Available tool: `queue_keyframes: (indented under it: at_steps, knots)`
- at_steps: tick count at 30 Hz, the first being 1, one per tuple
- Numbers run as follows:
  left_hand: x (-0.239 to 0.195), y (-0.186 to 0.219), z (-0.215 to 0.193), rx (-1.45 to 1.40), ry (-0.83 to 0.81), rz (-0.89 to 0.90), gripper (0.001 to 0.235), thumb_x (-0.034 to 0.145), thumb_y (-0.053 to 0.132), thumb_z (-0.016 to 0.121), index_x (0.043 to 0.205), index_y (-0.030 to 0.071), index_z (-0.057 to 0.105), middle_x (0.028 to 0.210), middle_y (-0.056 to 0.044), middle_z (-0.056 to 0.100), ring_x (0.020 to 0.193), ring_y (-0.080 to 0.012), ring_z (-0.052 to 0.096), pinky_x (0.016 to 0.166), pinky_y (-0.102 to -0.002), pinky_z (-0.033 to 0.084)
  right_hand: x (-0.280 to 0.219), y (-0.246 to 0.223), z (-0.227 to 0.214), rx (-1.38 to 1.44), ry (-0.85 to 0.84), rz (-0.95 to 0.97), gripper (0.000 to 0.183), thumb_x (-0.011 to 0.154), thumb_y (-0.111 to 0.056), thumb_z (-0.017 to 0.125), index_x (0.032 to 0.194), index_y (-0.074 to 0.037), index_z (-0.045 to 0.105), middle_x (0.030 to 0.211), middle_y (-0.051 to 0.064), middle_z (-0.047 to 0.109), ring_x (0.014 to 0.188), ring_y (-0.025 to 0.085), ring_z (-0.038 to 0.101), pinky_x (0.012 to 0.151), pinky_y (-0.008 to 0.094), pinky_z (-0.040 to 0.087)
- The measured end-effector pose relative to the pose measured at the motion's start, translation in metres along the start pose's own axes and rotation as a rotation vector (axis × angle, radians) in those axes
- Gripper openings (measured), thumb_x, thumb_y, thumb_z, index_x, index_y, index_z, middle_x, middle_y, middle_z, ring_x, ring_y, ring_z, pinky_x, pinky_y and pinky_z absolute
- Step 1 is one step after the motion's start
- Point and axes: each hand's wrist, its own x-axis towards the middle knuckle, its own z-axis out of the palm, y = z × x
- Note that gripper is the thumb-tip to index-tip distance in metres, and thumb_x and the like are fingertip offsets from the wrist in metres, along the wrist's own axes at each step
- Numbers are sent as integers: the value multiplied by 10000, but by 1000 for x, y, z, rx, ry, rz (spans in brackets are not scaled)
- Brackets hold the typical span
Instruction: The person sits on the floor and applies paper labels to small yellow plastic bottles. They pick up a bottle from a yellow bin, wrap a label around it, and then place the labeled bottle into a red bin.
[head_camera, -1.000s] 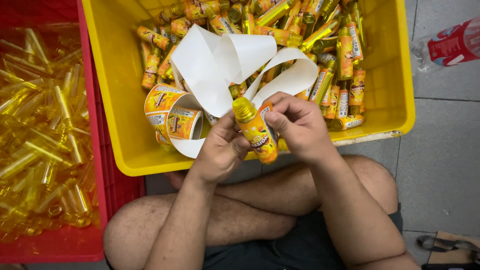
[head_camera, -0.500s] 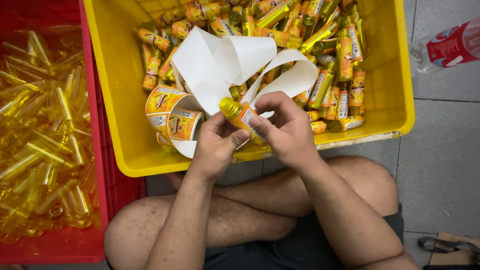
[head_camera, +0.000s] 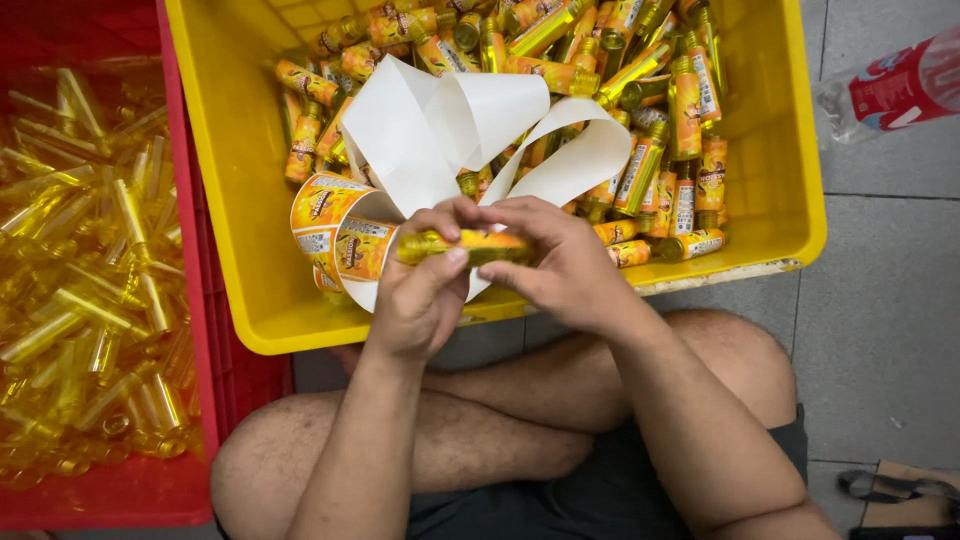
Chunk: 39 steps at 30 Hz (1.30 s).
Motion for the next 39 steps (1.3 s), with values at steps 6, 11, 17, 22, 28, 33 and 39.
queue_keyframes:
  at_steps: [6, 11, 17, 22, 28, 33, 39]
  knots:
    - [6, 20, -2, 1083, 109, -163, 828, 818, 160, 800, 1489, -20, 350, 1382, -245, 499, 1340, -436, 453, 1158, -536, 367, -12, 49, -61, -62, 340, 81, 392, 951, -94, 795, 1325, -54, 682, 1189, 173, 732, 1125, 246, 687, 1027, 431, 552]
    - [10, 28, 1, 1710, -76, -513, 649, 754, 309, 771, 1326, 63, 585, 1296, -125, 634, 1191, -305, 582, 1027, -426, 462, -8, 23, -85, -494, 608, 152, 782, 1063, -335, 767, 1526, 17, 244, 1559, 319, 353, 1466, 443, 403, 1215, 515, 363]
    - [11, 23, 8, 1761, -78, -848, 422, 864, 387, 649, 1211, 154, 706, 1100, -76, 752, 1009, -329, 687, 878, -447, 530, 0, 8, -56, -702, 550, 6, 669, 940, -34, 755, 1473, -14, 350, 1406, 225, 421, 1287, 378, 471, 1127, 498, 416]
    - [15, 37, 7, 1763, -74, -775, 391, 990, 368, 469, 1284, 286, 714, 1083, -144, 762, 1122, -391, 688, 966, -542, 530, 3, 3, -28, -491, 534, -53, 388, 941, 56, 713, 1244, -55, 497, 1167, 118, 494, 1175, 323, 523, 1039, 448, 430]
    - [4, 55, 19, 1434, -62, -274, 299, 1014, 243, 512, 1131, 173, 778, 886, -147, 770, 943, -396, 733, 853, -481, 570, 3, 31, 7, -523, 230, -356, 295, 864, -230, 871, 1125, -125, 780, 1170, 91, 708, 1128, 316, 710, 1004, 418, 560]
    - [0, 58, 19, 1381, -217, -140, 256, 980, 121, 589, 1179, 69, 743, 1015, -202, 763, 1022, -432, 708, 895, -499, 558, -1, 25, -2, -532, 69, -330, 128, 965, -84, 723, 1081, -77, 778, 1080, 116, 768, 1023, 334, 748, 901, 431, 594]
    - [1, 60, 18, 1344, -264, -144, 245, 980, 60, 564, 1137, 64, 751, 973, -197, 755, 983, -437, 715, 877, -503, 565, -2, 26, -21, -51, -51, 36, 174, 1021, -97, 618, 1059, -12, 765, 1047, 235, 763, 1008, 376, 739, 966, 526, 566]
